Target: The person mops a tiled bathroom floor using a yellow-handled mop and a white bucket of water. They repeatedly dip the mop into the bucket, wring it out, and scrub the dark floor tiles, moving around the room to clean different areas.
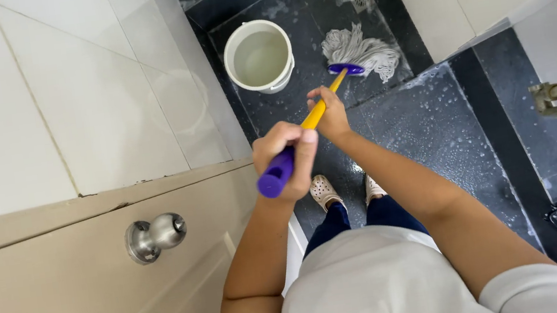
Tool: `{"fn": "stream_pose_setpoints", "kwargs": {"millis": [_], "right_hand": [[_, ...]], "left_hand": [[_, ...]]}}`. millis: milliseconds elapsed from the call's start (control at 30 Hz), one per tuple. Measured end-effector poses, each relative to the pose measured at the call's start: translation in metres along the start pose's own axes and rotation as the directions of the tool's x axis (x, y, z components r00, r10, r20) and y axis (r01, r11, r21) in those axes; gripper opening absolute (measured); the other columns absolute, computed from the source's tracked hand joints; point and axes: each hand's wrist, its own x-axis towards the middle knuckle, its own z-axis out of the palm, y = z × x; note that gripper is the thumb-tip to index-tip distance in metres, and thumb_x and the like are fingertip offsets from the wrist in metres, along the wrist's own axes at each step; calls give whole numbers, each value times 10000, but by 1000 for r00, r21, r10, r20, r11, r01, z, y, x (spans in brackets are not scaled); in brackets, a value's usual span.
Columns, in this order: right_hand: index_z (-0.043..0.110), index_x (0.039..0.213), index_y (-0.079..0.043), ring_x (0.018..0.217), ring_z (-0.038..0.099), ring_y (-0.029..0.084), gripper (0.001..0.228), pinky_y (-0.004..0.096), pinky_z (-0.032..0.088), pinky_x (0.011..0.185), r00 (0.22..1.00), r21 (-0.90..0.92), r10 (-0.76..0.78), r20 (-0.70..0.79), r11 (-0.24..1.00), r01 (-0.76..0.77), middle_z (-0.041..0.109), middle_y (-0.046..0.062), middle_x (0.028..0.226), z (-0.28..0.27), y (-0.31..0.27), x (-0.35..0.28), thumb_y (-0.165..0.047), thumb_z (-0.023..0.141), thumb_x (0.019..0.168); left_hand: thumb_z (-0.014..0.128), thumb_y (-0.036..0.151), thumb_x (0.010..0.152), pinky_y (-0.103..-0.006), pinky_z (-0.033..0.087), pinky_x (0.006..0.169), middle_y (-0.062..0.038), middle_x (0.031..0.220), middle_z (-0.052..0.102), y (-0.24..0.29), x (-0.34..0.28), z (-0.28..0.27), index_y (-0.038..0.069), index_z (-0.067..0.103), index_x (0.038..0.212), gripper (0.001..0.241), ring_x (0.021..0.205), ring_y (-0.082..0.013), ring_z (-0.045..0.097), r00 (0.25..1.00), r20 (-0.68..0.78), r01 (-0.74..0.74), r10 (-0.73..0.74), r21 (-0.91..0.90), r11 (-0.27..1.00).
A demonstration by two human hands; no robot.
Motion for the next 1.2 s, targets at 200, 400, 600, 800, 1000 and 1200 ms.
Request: {"fn": "stream_pose_setpoints", "kwargs": {"millis": [200, 400, 600, 800, 1000, 1200], "right_hand": [[767, 1021, -78, 1341, 549, 272, 269, 281, 464, 965, 978, 424, 204, -45, 890, -167, 648, 185, 1301, 32, 44, -3, 63, 638, 831], [754, 1005, -47, 1111, 564, 193, 266, 233, 428, 869, 983, 437, 154, 103, 880, -183, 641, 175, 1301, 71, 63, 83, 125, 691, 812], [786, 1079, -76, 922, 574, 167, 269, 243, 464, 718, 964, 865, 234, 125, 451, -222, 623, 224, 1190, 96, 166, 191, 39, 651, 877], [736, 1052, -7, 1138, 584, 295, 111, 361, 488, 940, 963, 612, 35, 267, 766, -198, 613, 175, 1151, 88, 216, 272, -105, 698, 1017], [733, 1060, -105, 1332, 567, 404, 119, 471, 480, 1082, 901, 71, -276, 334, 961, 267, 674, 243, 1243, 52, 134, 261, -142, 706, 951], [704, 1002, -86, 1165, 656, 360, 111, 467, 513, 957, 880, 56, -292, 375, 955, 292, 732, 121, 1056, 5, 69, 239, -120, 734, 901]], "left_hand": [[711, 67, 955, -282, 469, 594, -67, 700, 587, -20, 20, 17, 31, 599, 872, 144, 604, -155, 600, 986, 97, -131, 133, -25, 991], [703, 37, 984, -297, 474, 640, -83, 763, 629, -56, 74, 9, 24, 606, 897, 131, 646, -180, 586, 996, 15, -88, 89, -75, 993], [678, -31, 972, -315, 483, 655, -89, 760, 600, -111, 114, 75, 17, 571, 919, 130, 660, -201, 594, 980, -32, -198, 196, -101, 975], [669, -42, 971, -338, 496, 663, -127, 795, 593, -170, 139, 126, 3, 557, 919, 132, 690, -247, 598, 959, -200, -186, 199, 80, 979], [653, -48, 967, -342, 547, 693, -152, 854, 649, -144, 140, 116, -36, 583, 961, 72, 739, -256, 668, 946, -294, -106, 139, 124, 987], [669, -35, 971, -316, 526, 675, -123, 778, 626, -82, 163, 102, -13, 594, 915, 97, 693, -234, 644, 977, -207, -19, 45, 125, 992]]}}
